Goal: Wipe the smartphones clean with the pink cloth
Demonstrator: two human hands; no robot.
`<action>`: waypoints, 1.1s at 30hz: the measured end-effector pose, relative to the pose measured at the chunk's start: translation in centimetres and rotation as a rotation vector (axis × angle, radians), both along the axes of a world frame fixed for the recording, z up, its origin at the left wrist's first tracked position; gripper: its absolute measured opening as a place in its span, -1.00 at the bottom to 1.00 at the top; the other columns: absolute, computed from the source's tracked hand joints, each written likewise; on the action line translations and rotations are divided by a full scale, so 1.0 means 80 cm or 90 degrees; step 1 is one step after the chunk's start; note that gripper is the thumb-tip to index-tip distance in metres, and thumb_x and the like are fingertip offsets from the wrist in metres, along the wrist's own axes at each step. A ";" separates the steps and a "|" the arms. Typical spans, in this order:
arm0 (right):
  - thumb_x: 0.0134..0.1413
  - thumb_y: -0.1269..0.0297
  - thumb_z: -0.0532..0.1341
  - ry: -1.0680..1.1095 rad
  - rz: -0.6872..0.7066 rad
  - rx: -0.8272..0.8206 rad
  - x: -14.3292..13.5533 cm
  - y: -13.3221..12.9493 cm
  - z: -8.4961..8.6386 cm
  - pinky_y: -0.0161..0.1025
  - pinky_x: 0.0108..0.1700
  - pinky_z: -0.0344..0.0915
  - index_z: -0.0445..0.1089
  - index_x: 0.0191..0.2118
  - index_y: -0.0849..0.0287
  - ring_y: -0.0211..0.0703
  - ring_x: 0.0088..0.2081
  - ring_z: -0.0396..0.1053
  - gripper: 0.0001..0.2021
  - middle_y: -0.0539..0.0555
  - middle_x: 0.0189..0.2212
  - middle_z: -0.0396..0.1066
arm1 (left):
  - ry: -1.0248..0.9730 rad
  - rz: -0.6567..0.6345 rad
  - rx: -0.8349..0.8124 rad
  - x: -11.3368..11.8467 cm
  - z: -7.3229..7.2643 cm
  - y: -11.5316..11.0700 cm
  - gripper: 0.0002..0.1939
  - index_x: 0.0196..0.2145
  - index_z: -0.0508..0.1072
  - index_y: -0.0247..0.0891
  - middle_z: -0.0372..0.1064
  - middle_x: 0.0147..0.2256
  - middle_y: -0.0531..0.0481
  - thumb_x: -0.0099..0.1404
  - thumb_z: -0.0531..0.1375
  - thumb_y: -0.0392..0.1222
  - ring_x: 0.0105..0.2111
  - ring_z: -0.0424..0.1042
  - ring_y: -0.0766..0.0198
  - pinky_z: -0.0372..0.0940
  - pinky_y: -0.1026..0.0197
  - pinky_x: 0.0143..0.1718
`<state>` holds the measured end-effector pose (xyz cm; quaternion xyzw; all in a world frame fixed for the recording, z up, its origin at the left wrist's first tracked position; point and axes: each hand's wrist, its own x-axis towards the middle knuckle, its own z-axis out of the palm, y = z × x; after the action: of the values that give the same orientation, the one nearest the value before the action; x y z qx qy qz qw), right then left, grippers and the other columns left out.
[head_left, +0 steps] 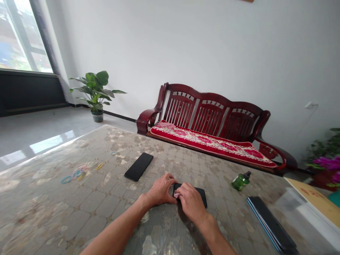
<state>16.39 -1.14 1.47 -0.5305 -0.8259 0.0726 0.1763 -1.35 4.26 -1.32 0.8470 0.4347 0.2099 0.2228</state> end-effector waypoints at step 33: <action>0.26 0.49 0.02 -0.073 -0.182 0.037 0.029 -0.041 -0.016 -0.26 -0.14 0.16 0.41 -0.28 0.08 -0.13 -0.18 0.34 -0.75 0.06 -0.25 0.39 | 0.019 -0.009 0.009 -0.002 0.002 -0.003 -0.33 0.04 0.46 -0.17 0.29 0.01 -0.11 -0.06 0.37 0.00 -0.04 0.39 0.04 0.29 0.17 0.03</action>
<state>18.69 -4.42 0.19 -0.6408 -0.7524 -0.0074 0.1524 -1.52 4.05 -1.16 0.8546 0.4305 0.1986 0.2118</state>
